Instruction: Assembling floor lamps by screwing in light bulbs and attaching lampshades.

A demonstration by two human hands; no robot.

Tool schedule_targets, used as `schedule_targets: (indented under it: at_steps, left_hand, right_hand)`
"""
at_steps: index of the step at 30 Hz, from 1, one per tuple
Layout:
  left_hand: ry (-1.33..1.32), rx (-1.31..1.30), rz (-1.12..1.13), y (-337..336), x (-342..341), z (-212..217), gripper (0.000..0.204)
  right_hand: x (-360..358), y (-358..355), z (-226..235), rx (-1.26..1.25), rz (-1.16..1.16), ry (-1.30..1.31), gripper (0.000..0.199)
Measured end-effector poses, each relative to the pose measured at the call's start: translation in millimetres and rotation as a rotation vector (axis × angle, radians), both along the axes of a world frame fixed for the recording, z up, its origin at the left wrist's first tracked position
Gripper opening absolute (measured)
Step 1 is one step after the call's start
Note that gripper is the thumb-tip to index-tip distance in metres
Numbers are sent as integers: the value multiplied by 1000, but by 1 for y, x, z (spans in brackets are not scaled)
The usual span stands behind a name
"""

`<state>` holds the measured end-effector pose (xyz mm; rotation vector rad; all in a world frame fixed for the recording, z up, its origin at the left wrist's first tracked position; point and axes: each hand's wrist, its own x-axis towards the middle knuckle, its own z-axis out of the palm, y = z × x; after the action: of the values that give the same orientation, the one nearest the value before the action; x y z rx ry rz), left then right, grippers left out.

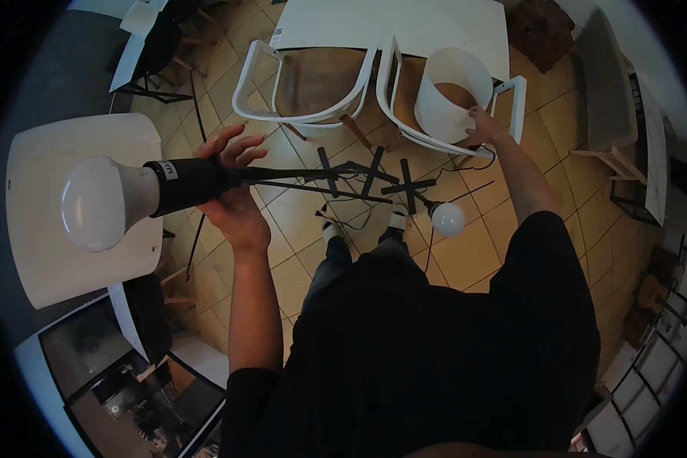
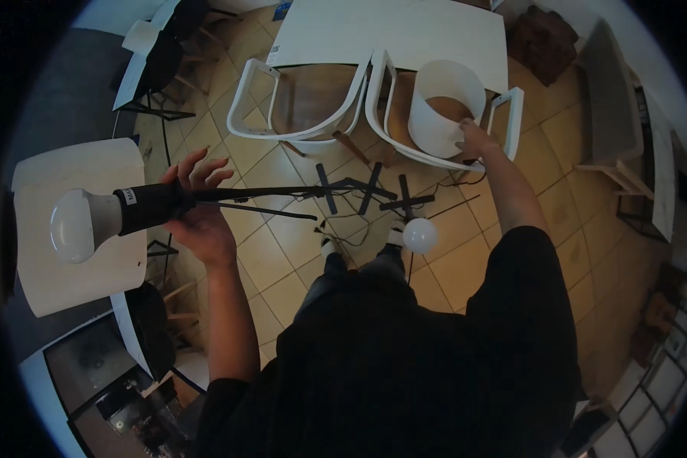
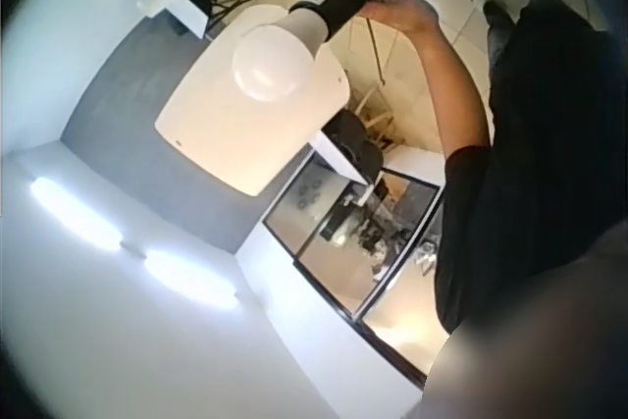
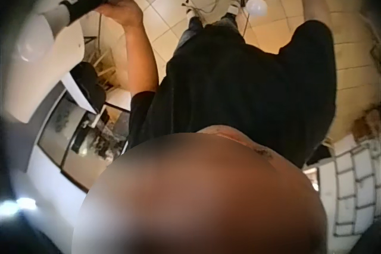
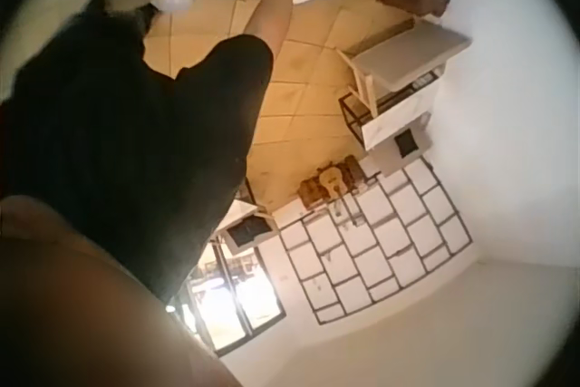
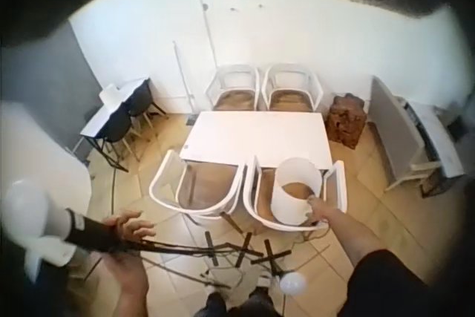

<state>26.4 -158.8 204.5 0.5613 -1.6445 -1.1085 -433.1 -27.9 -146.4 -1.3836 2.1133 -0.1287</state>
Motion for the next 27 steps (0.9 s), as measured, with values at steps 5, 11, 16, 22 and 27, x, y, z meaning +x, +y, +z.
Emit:
schedule_targets:
  at_steps: [5,11,16,22,27]
  left_hand:
    - [22,81,-54,3,11,-1,71]
    - [33,69,-129,-8,20,-9,68]
    - [26,86,-196,-13,18,-4,60]
    - [9,63,-277,-20,16,-1,55]
    - [16,65,-327,-22,21,0,48]
  right_hand:
    - [-19,-13,33,-222,-41,76,57]
    - [-33,-22,108,-440,-82,137,49]
    - [-32,-18,158,-479,-107,160,45]
    - [-26,-8,186,-398,-244,168,44]
    - [-29,9,237,-263,-285,57,42]
